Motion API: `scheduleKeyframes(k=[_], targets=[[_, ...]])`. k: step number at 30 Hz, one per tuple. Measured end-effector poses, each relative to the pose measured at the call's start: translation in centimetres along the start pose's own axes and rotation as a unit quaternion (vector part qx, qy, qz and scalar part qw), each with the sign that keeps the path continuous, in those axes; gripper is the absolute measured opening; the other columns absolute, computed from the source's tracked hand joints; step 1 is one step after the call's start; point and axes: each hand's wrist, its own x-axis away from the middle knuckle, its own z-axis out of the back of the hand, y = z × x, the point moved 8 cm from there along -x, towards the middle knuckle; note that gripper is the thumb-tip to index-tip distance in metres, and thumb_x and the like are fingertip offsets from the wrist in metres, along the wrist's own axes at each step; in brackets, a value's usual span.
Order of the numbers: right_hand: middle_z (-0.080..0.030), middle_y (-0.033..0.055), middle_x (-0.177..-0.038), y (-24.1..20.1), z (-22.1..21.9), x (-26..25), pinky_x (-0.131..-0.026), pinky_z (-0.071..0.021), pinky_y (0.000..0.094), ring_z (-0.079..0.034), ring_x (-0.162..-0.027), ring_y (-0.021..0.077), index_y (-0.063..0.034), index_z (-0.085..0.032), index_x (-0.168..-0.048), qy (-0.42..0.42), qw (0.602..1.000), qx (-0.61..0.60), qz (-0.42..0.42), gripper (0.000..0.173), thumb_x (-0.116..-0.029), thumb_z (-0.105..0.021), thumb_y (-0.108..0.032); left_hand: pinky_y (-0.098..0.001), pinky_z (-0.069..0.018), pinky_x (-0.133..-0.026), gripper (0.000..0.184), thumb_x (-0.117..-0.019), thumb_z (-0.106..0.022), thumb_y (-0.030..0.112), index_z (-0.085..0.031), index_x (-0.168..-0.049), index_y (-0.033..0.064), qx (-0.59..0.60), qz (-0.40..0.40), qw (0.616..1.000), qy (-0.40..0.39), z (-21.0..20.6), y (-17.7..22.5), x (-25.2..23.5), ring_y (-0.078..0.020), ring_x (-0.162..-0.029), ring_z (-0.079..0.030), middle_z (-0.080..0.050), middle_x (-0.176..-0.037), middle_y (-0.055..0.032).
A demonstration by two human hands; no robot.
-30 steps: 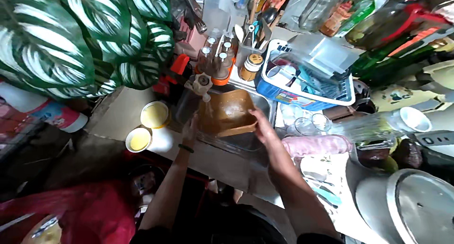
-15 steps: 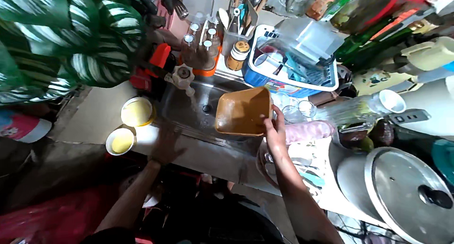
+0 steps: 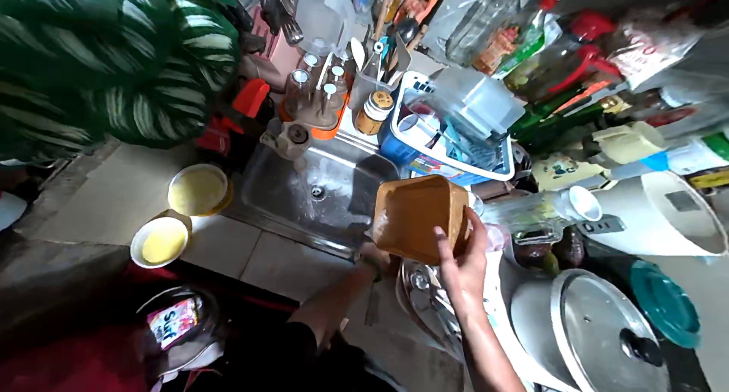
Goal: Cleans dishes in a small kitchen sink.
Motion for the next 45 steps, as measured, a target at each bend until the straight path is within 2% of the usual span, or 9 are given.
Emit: scheduleKeyframes(k=[4,10,14,17,24,28,33,40,45], targets=[[-0.059,0.0318,-0.132,-3.5,-2.7,0.5,-0.086,-0.0573,0.0559,-0.066,-0.109,0.0440,0.0027,-0.046,-0.150,0.022,0.982,0.125,0.139,0.076,-0.0913,-0.065,-0.043,-0.0571,-0.0384,-0.114,0.049,-0.1032,-0.058,0.025,-0.054,-0.142,-0.0047,0.079,0.040,0.995,-0.035,4.8,-1.9,-2.8,-0.0401,-0.137,-0.050,-0.054,-0.144,-0.0275],[-0.061,0.0333,-0.129,-8.4,-7.2,2.3,-0.081,-0.0583,0.0539,-0.068,-0.105,0.0467,-0.0074,-0.060,-0.141,0.041,0.944,0.121,0.305,0.065,-0.0862,-0.070,-0.041,-0.0455,-0.0452,-0.108,0.042,-0.1094,-0.043,0.019,-0.054,-0.134,-0.0138,0.334,0.090,0.903,0.254,13.1,-10.7,-5.2,-0.0369,-0.128,-0.056,-0.057,-0.137,-0.0310],[-0.056,0.0293,-0.139,-7.9,-9.0,-0.2,-0.095,-0.0550,0.0538,-0.063,-0.119,0.0414,-0.0019,-0.046,-0.150,-0.024,0.987,-0.009,0.157,0.069,-0.0935,-0.067,-0.035,-0.0498,-0.0465,-0.101,0.050,-0.1119,-0.037,0.035,-0.045,-0.146,-0.0004,0.677,0.049,0.698,0.226,15.9,-11.8,-0.6,-0.0340,-0.124,-0.055,-0.053,-0.143,-0.0239],[-0.058,0.0251,-0.138,-4.8,-12.3,-2.4,-0.104,-0.0490,0.0466,-0.062,-0.120,0.0301,-0.0055,-0.037,-0.155,-0.117,0.981,-0.142,-0.063,0.060,-0.1035,-0.059,-0.027,-0.0574,-0.0516,-0.094,0.062,-0.1088,-0.023,0.055,-0.042,-0.150,0.0135,0.737,-0.070,0.644,0.194,17.3,-12.4,2.9,-0.0328,-0.121,-0.057,-0.056,-0.139,-0.0183],[-0.059,0.0288,-0.136,-7.9,-17.0,-3.5,-0.103,-0.0519,0.0523,-0.062,-0.122,0.0419,0.0005,-0.063,-0.133,-0.150,0.984,0.082,0.046,0.038,-0.1004,-0.059,-0.019,-0.0540,-0.0473,-0.103,0.054,-0.1059,-0.053,0.038,-0.046,-0.150,0.0071,0.607,0.049,0.736,0.296,19.1,-17.1,8.7,-0.0326,-0.130,-0.055,-0.054,-0.145,-0.0202],[-0.072,0.0109,-0.093,-10.8,-24.8,-1.1,-0.080,-0.0577,0.0329,-0.069,-0.083,0.0156,0.0036,-0.069,-0.108,-0.317,0.930,-0.166,-0.088,0.031,-0.1089,-0.044,-0.014,-0.0478,-0.0404,-0.114,0.055,-0.1073,-0.053,0.024,-0.037,-0.157,0.0071,0.550,-0.024,0.735,0.395,19.6,-14.9,11.5,-0.0285,-0.140,-0.048,-0.045,-0.156,-0.0176],[-0.065,0.0097,-0.077,-12.9,-28.8,-0.8,-0.055,-0.0540,0.0308,-0.061,-0.059,0.0144,0.0063,-0.061,-0.107,-0.280,0.864,-0.343,-0.241,0.024,-0.1080,-0.049,-0.014,-0.0385,-0.0435,-0.114,0.049,-0.1017,-0.057,0.005,-0.044,-0.146,-0.0123,0.495,-0.165,0.669,0.529,20.4,-13.4,13.1,-0.0288,-0.133,-0.056,-0.053,-0.144,-0.0286],[-0.062,0.0116,-0.088,-14.5,-27.2,-2.1,-0.065,-0.0499,0.0347,-0.057,-0.071,0.0156,0.0049,-0.062,-0.120,-0.297,0.903,-0.285,-0.126,0.029,-0.1084,-0.048,-0.017,-0.0517,-0.0374,-0.117,0.047,-0.1086,-0.043,0.019,-0.046,-0.151,-0.0022,0.284,-0.071,0.817,0.497,22.1,-8.5,16.1,-0.0454,-0.140,-0.044,-0.042,-0.154,-0.0314],[-0.070,0.0154,-0.104,-12.0,-26.1,-1.1,-0.089,-0.0528,0.0436,-0.065,-0.097,0.0211,0.0033,-0.068,-0.113,-0.308,0.911,-0.262,-0.083,0.024,-0.1043,-0.052,-0.011,-0.0439,-0.0292,-0.122,0.045,-0.1110,-0.034,0.010,-0.037,-0.154,-0.0028,0.245,0.063,0.897,0.363,24.4,-5.1,18.3,-0.0325,-0.148,-0.039,-0.040,-0.159,-0.0220]])
